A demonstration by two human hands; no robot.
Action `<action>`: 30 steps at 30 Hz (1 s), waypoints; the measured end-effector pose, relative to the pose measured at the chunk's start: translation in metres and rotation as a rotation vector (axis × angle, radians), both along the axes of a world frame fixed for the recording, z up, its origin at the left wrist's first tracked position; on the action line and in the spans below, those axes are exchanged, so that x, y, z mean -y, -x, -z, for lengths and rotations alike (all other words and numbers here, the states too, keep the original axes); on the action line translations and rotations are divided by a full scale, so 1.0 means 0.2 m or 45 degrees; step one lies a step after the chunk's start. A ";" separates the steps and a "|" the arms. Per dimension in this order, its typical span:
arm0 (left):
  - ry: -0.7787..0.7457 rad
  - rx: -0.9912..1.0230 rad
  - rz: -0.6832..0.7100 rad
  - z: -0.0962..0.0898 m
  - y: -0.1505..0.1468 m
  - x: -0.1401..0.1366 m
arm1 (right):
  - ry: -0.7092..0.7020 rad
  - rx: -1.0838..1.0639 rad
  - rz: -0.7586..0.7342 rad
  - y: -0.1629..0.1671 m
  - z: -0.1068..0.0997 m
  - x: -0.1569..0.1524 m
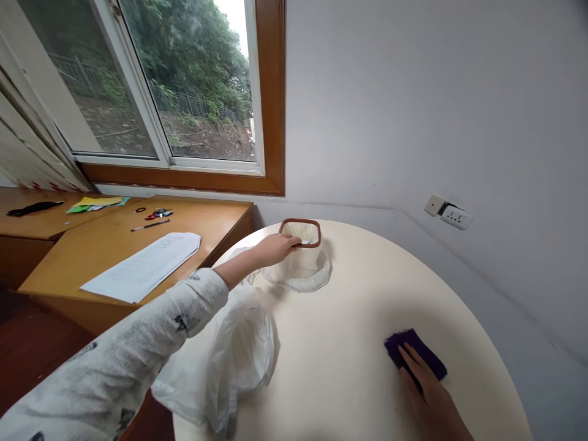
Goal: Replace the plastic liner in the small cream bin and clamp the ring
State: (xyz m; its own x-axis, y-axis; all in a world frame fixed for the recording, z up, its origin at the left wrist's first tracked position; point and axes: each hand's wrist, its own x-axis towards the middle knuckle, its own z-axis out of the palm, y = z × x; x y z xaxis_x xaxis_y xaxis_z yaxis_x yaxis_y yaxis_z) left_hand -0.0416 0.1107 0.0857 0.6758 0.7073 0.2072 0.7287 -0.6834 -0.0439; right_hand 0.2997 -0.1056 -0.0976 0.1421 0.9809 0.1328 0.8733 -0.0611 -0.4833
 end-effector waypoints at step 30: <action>0.109 -0.133 0.242 0.01 0.13 0.73 | -0.070 0.266 -0.998 0.75 -0.29 -0.30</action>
State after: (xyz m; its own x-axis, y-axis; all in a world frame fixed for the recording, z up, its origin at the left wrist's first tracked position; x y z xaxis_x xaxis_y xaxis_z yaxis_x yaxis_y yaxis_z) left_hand -0.0677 -0.0359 0.0837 0.8134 0.5770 0.0739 0.5808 -0.8126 -0.0482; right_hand 0.1493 -0.0461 -0.0399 -0.6161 0.7766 0.1315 0.7251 0.6245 -0.2903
